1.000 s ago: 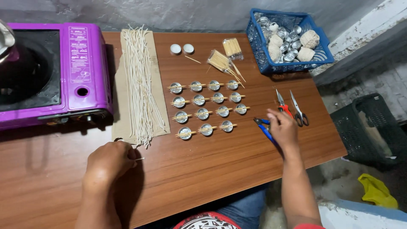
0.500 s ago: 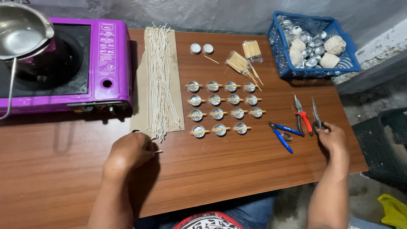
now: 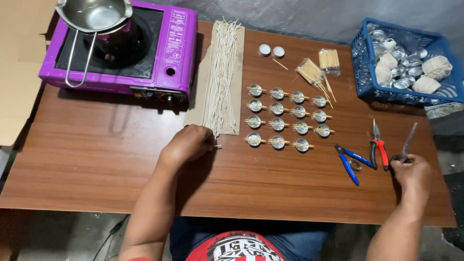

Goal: Preparing candle wicks by cutting string to length and attaching metal tabs using scissors and pliers

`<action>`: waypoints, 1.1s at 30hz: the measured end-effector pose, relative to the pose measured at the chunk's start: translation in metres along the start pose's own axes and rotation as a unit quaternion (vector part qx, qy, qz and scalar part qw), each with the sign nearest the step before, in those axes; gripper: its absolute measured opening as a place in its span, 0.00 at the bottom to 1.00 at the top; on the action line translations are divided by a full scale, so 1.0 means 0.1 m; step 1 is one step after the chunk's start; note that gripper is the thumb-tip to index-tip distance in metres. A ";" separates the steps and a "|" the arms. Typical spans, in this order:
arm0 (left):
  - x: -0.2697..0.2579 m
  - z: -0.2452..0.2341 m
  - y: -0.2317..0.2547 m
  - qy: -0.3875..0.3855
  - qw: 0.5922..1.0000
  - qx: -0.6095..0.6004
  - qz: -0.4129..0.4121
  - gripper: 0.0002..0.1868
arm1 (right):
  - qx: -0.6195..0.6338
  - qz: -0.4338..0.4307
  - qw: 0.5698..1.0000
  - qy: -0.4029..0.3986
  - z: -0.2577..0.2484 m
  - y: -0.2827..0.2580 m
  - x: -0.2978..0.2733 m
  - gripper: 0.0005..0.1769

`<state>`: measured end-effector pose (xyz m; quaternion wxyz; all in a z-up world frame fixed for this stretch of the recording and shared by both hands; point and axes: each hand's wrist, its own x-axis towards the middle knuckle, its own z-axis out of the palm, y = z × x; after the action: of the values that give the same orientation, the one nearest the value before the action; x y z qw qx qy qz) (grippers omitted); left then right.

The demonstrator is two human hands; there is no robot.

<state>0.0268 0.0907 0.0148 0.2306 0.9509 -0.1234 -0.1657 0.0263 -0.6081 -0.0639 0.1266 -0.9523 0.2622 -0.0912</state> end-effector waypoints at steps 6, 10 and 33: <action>-0.08 0.17 0.10 0.025 0.999 -0.018 0.035 0.09 | 0.191 -0.075 0.967 0.152 0.26 0.23 -0.08 0.22; -0.13 0.48 0.32 0.135 0.986 0.011 0.099 0.06 | 0.322 -0.084 0.926 0.177 0.20 -0.10 -0.27 0.26; -0.17 1.22 0.68 0.406 0.894 0.149 0.116 0.03 | 0.495 -0.182 0.748 -0.403 0.33 -2.44 -2.61 0.32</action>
<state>-0.0449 -0.0113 -0.0500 0.1337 0.9377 -0.1515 0.2826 -0.0700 -0.2629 -0.0523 0.6550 -0.7344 -0.0728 0.1626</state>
